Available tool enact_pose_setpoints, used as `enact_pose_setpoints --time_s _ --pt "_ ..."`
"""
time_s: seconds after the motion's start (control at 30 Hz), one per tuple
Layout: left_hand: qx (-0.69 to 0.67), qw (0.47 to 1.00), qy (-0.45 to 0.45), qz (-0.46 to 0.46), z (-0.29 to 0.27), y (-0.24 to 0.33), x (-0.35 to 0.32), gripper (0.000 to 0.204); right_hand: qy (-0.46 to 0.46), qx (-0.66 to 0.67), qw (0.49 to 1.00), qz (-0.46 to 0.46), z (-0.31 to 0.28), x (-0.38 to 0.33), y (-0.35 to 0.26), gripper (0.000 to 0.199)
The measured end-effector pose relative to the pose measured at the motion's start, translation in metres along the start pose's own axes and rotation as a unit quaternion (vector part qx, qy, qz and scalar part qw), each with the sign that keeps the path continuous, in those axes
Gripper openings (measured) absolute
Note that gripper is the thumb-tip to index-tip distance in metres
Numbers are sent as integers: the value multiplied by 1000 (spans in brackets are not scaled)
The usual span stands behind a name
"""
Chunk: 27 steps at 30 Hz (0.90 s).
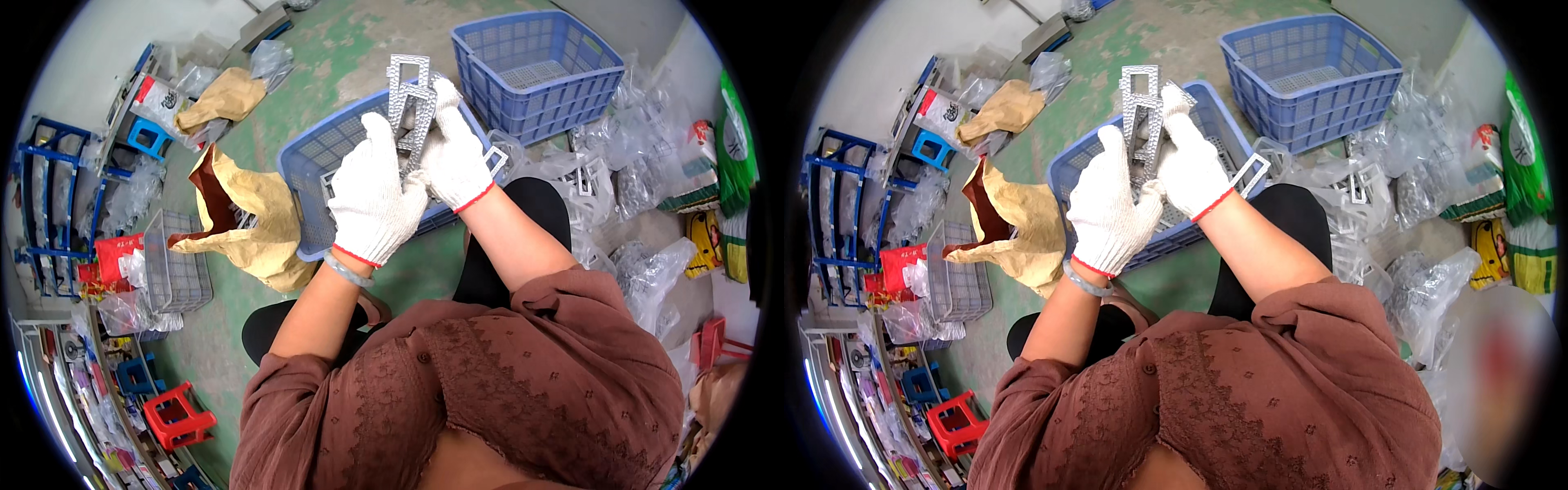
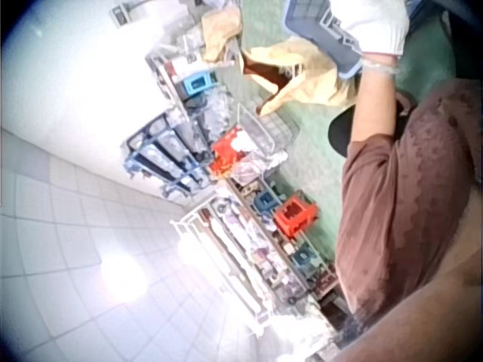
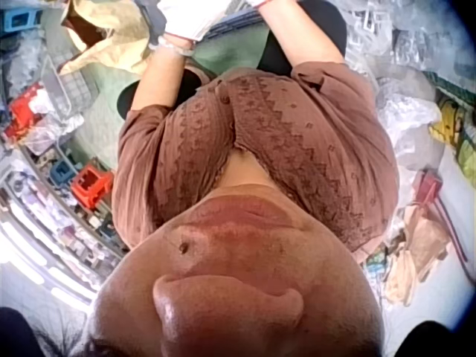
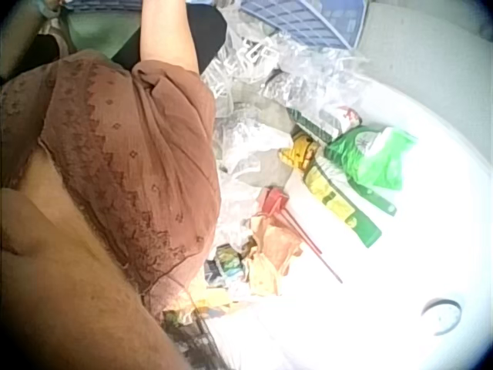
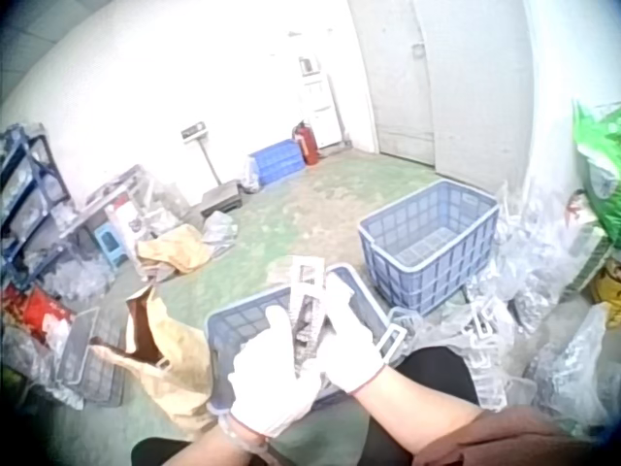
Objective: The person sits on the floor and sorts small rectangular metal parts from a blue crate into a cloth bag. They pick up handfuls of parts, inspect them, and transfer them into the bag, occasionally adjusting the camera.
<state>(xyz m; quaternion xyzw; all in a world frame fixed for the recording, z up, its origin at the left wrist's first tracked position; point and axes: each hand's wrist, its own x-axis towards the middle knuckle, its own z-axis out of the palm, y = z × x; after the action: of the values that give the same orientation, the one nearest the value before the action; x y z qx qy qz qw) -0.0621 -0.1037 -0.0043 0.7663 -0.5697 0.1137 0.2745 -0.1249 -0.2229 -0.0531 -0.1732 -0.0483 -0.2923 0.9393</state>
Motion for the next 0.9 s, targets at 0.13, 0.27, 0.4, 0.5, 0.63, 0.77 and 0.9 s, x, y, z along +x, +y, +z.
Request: enact_pose_setpoints --time_s 0.13,0.27,0.4,0.5,0.63,0.77,0.9 --pt "1 999 21 38 -1 -2 -3 75 -60 63 995 49 -23 3 -1 39" --pt "-30 1000 6 -5 -4 -3 -8 77 62 37 997 -2 -4 3 5 34" --pt "-207 973 -30 -93 -8 -22 -14 71 73 50 996 13 -9 2 3 30" --pt "-476 842 -96 -236 -20 -37 -17 56 102 -1 994 26 -19 3 -1 19" --pt "-594 760 -91 -247 -27 -52 -31 55 78 -27 996 35 -12 2 -6 15" --pt "-656 709 -119 -228 -30 -71 -37 61 87 -61 994 40 -9 2 -11 19" --pt "-722 635 -142 -237 -28 -90 -45 59 13 -32 997 69 -11 3 -9 23"
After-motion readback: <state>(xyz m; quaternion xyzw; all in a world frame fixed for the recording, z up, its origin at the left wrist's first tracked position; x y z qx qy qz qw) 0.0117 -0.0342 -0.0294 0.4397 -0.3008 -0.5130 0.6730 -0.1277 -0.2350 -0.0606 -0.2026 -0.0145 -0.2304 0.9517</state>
